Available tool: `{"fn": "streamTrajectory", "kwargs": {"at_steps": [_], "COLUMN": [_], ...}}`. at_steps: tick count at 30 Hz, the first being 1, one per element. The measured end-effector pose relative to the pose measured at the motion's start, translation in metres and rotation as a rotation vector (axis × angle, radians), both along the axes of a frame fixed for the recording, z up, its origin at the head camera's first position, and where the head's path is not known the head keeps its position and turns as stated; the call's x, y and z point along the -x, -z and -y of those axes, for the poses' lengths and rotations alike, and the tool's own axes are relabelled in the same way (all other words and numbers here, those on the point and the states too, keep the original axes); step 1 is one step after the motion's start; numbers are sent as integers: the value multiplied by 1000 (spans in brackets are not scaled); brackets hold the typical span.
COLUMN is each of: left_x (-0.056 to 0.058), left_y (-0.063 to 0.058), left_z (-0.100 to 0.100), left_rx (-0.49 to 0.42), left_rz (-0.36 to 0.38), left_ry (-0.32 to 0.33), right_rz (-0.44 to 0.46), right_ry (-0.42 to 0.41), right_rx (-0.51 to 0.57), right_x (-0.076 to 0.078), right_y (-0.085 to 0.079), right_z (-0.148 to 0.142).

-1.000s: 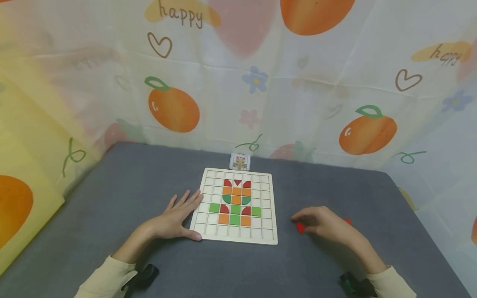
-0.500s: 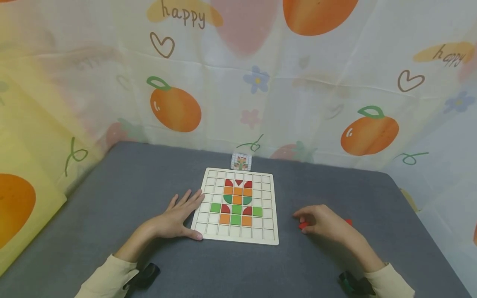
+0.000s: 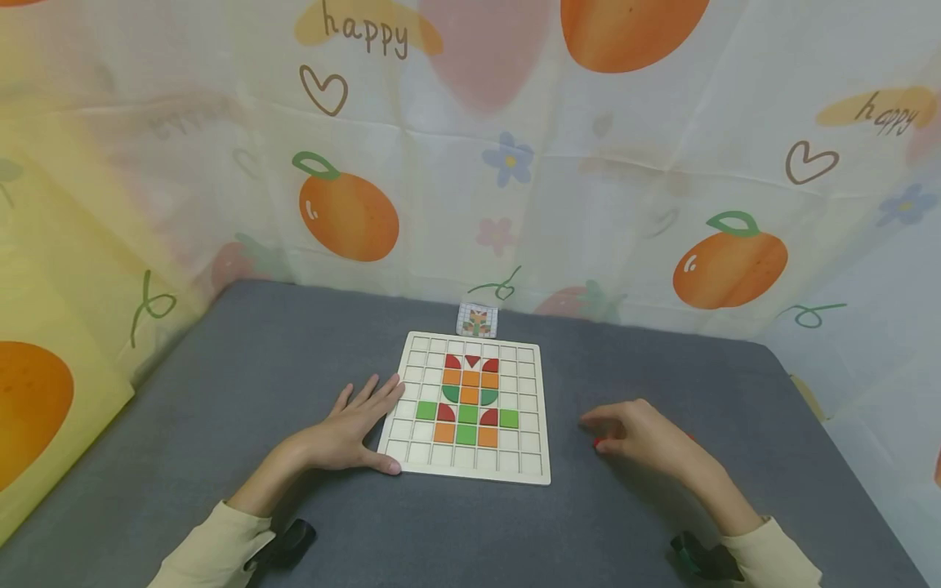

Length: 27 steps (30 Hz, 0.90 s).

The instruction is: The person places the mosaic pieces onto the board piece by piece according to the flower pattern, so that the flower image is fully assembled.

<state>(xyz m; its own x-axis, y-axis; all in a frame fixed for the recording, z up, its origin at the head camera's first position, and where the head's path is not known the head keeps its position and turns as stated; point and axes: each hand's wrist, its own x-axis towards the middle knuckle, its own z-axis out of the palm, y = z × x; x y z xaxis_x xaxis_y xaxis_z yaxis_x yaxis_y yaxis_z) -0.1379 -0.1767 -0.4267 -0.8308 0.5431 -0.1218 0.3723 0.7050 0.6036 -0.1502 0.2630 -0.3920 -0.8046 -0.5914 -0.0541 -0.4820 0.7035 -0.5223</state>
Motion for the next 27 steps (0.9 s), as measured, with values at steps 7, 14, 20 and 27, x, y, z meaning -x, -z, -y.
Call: {"fn": "streamTrajectory", "kwargs": {"at_steps": [7,14,20,27], "left_x": [0,0,1,1], "left_y": [-1,0,1,1], "left_z": [0,0,0,1], "left_rx": [-3,-2,0,0], "left_rz": [3,4,11,6], "left_ry": [2,-1,-6,-2], "right_rz": [-67,-118,-73,-44], "right_ry": [-33,-24,36,72], "right_rx": [54,139,170,226], "right_x": [0,1,3,3], "right_y": [0,2,5,8], "right_z": [9,24,38,57]}}
